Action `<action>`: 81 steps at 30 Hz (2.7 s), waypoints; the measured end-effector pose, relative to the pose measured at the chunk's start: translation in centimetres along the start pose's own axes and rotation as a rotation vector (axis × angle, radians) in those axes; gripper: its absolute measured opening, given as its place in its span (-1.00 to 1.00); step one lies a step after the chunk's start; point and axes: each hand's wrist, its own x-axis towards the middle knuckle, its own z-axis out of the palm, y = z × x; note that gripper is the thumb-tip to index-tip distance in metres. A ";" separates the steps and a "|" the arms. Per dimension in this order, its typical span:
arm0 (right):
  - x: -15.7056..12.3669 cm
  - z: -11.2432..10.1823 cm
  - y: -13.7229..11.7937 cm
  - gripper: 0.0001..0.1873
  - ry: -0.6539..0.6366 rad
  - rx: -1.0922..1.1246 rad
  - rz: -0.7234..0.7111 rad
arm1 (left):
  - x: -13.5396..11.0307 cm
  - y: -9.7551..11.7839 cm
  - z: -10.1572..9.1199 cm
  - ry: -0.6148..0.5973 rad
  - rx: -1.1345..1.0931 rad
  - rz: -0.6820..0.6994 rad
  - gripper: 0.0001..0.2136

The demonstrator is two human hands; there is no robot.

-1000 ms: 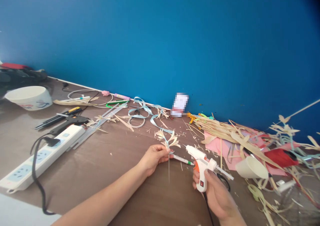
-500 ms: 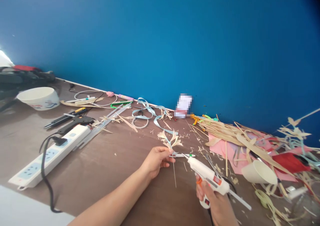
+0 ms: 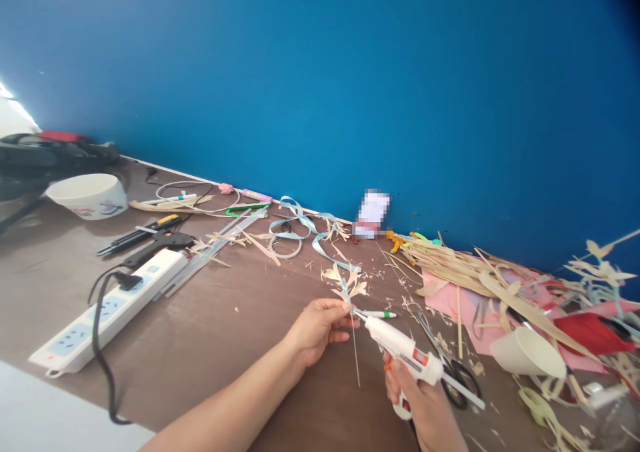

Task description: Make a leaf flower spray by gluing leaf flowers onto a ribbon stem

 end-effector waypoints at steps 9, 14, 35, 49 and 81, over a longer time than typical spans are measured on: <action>0.1 0.3 -0.8 -0.59 0.038 -0.137 -0.017 | -0.2 0.1 0.0 -0.007 0.020 0.022 -0.78; -0.3 0.2 -1.8 -0.60 0.077 -0.345 -0.073 | -0.2 0.1 0.0 0.019 0.048 0.038 -0.75; -0.8 -0.8 -1.6 -0.60 0.177 -0.527 -0.153 | -0.2 0.2 0.1 0.023 0.048 0.038 -0.74; -0.9 0.1 -3.4 -0.68 0.123 -0.541 -0.251 | 0.0 0.0 -0.2 0.014 0.063 0.056 -0.76; -1.1 0.5 -2.9 -0.69 0.102 -0.753 -0.462 | 0.2 -0.4 -0.3 0.012 0.048 0.045 -0.76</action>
